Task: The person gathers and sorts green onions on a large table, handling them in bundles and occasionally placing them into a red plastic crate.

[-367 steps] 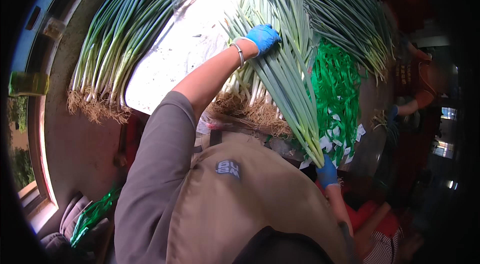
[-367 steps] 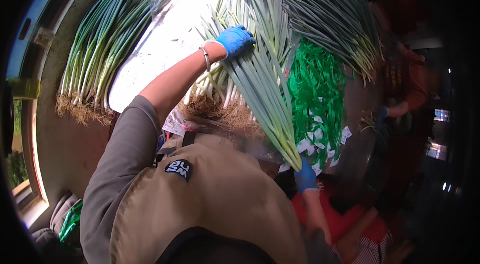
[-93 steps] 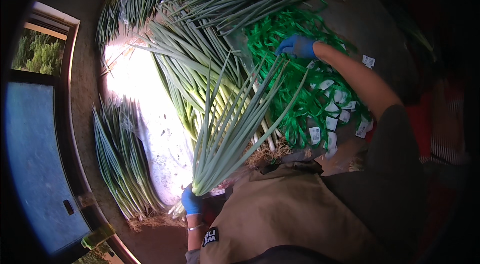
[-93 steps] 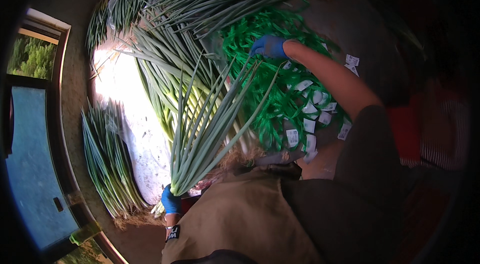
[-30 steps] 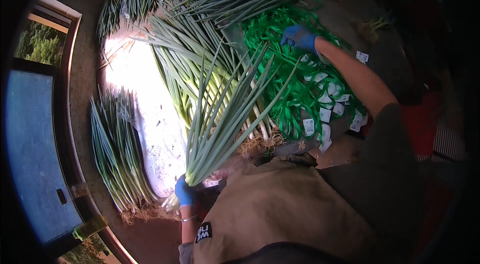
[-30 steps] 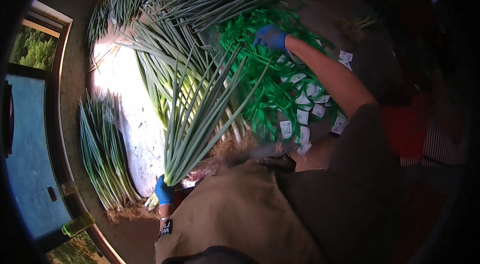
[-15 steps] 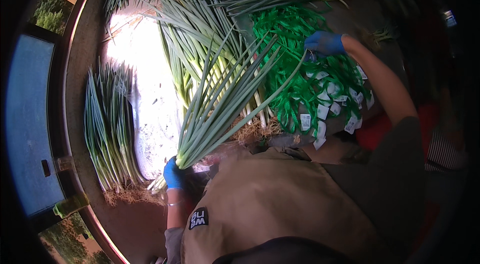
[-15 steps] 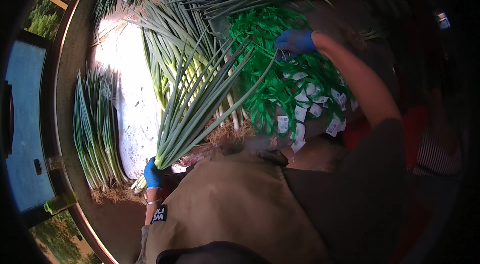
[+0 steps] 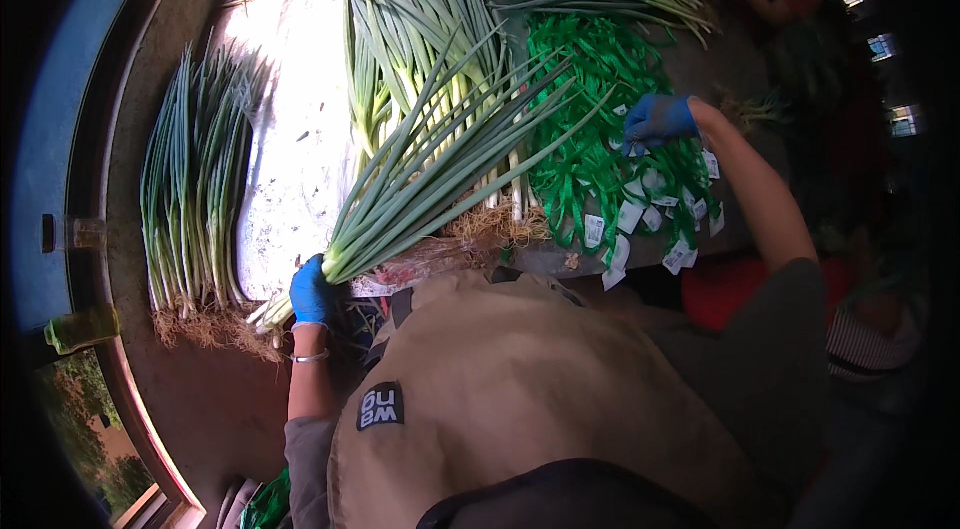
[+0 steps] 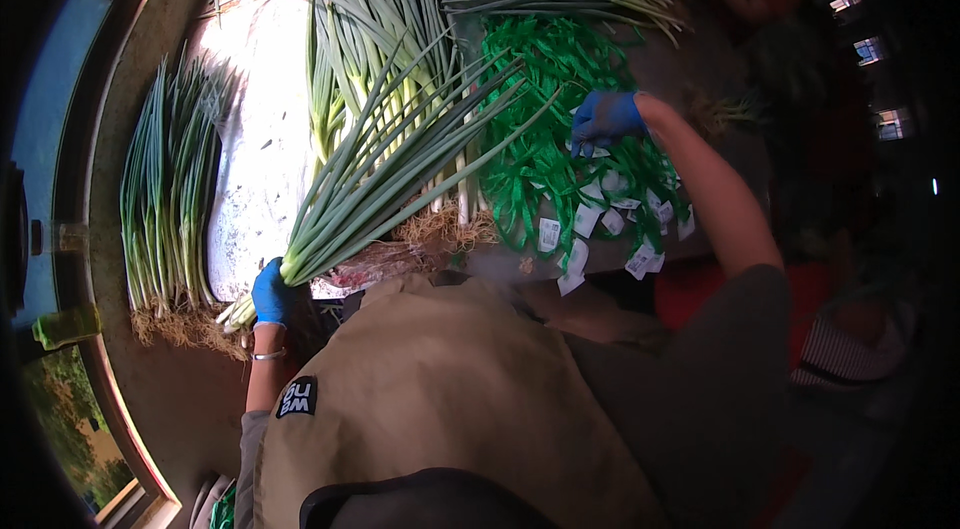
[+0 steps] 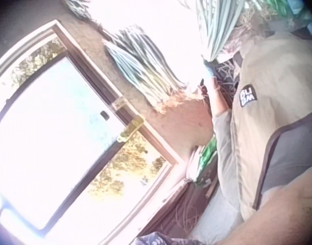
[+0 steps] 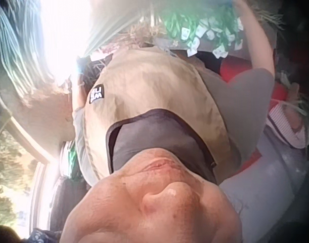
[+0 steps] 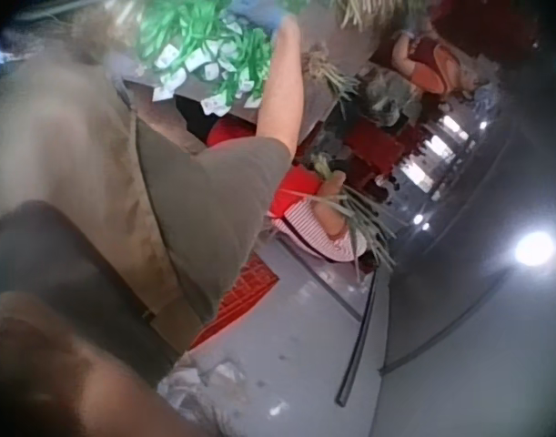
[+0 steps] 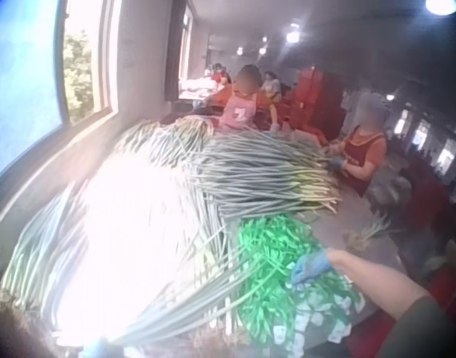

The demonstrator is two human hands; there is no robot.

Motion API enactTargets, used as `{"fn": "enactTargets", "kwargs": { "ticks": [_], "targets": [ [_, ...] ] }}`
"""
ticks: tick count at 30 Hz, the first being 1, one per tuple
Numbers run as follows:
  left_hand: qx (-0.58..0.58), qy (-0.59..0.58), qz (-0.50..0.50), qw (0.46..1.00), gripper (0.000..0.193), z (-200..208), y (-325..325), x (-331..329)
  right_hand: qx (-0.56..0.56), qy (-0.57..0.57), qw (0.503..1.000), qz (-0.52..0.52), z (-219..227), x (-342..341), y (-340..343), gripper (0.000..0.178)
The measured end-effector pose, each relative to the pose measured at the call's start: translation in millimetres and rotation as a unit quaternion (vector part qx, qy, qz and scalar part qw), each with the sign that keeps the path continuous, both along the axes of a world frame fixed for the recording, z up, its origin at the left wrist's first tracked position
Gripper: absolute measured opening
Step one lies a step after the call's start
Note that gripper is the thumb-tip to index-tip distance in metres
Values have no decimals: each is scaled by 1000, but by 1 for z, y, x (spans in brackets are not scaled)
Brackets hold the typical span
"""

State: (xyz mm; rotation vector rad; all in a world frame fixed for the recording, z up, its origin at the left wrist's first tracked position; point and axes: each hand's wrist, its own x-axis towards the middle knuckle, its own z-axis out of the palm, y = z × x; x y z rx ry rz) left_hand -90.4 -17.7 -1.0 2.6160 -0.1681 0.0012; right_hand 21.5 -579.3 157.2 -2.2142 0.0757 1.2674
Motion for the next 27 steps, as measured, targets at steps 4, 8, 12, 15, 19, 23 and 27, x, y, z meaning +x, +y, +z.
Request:
{"fn": "enactTargets", "kwargs": {
  "ticks": [4,8,12,15,19,23,27],
  "targets": [
    [38,19,9,999,21,2,-1,0,74,-54,988,-128,-13,0,-3,22],
    [42,1,-3,999,27,-1,2,-1,105,-235,946,-195,-20,6,-4,22],
    [50,-11,-7,999,29,-10,9,-1,41,-425,904,-16,-35,-2,6,20],
    [37,5,-13,999,31,-9,9,1,-117,-388,905,134,-30,-17,23,18],
    [32,-7,-3,999,26,-15,14,0,-169,-374,861,300,-54,-16,15,18],
    [24,6,49,998,34,-12,34,-6,194,-406,893,-27,1,17,-22,23],
    [72,7,44,996,24,104,57,43,452,-337,651,-509,1,61,-84,40]
  ]
}}
